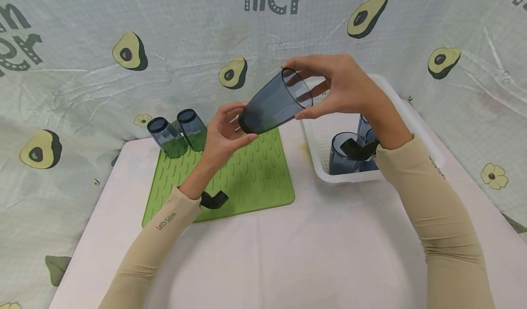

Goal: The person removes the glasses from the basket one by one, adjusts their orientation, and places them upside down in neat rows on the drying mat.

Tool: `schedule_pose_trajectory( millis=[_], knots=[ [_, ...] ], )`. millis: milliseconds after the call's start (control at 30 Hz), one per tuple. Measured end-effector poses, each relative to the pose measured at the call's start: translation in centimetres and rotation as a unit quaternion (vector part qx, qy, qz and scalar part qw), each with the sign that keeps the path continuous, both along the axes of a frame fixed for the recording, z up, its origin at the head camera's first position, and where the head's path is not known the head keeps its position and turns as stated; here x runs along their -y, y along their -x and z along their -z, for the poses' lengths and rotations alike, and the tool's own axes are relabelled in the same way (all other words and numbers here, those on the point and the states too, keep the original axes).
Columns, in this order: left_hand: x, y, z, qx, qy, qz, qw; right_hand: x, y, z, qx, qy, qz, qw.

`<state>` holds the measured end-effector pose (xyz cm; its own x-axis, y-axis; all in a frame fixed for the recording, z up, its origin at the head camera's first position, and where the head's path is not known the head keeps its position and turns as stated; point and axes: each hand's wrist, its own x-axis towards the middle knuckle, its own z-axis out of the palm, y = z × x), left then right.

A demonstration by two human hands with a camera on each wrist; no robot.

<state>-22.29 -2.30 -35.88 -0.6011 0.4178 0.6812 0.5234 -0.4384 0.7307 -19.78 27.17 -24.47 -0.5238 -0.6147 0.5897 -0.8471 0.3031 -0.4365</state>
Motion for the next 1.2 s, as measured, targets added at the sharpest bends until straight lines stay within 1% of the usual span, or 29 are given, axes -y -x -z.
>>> schedule_pose_trajectory(
  millis=[100,167,200,267,333,367,433,533,600,733,833,933,1033,1100,1200],
  knots=[
    [-0.2,0.0,0.1,0.025,-0.021,0.044,0.9985,-0.1,0.0,0.0,0.008,0.008,-0.011,0.9999],
    [-0.3,0.0,0.1,0.032,-0.034,0.06,0.9971,-0.2,0.0,0.1,0.022,0.013,-0.02,0.9995],
    [-0.3,0.1,0.0,0.033,-0.038,0.063,0.9968,-0.3,-0.1,0.2,0.034,0.013,-0.02,0.9991],
    [-0.4,0.1,0.0,0.034,-0.043,0.059,0.9967,-0.3,-0.2,0.3,0.065,0.006,-0.012,0.9978],
    [-0.3,0.3,0.0,0.035,-0.045,0.05,0.9971,-0.4,-0.3,0.6,0.092,-0.011,0.006,0.9957],
    [-0.3,0.3,0.0,0.036,-0.043,0.043,0.9975,-0.4,-0.4,0.7,0.102,-0.022,0.015,0.9944],
    [-0.1,0.3,0.0,0.038,-0.038,0.033,0.998,-0.5,-0.4,1.0,0.108,-0.048,0.031,0.9925],
    [0.0,0.4,0.0,0.039,-0.032,0.028,0.9984,-0.5,-0.3,1.3,0.096,-0.074,0.043,0.9917],
    [0.0,0.5,-0.1,0.033,-0.025,0.022,0.9989,-0.4,-0.3,1.5,0.082,-0.09,0.052,0.9912],
    [-0.3,0.5,-0.3,0.001,-0.019,0.006,0.9998,0.0,-0.2,1.8,0.048,-0.139,0.085,0.9855],
    [-0.8,0.6,-0.6,-0.028,-0.021,-0.002,0.9994,0.5,-0.2,2.1,0.034,-0.164,0.112,0.9796],
    [-1.0,0.4,-0.7,-0.037,-0.029,-0.003,0.9989,0.9,-0.2,2.4,0.033,-0.159,0.127,0.9786],
    [-1.0,0.1,-0.7,-0.031,-0.024,-0.01,0.9992,1.0,0.0,2.7,0.023,-0.142,0.132,0.9807],
    [-0.8,0.0,-0.7,-0.033,-0.015,-0.007,0.9993,0.9,0.2,2.9,0.016,-0.132,0.135,0.9819],
    [-0.6,0.2,-0.8,-0.05,-0.012,0.006,0.9986,0.7,0.4,3.1,0.01,-0.123,0.132,0.9836]
  ],
)
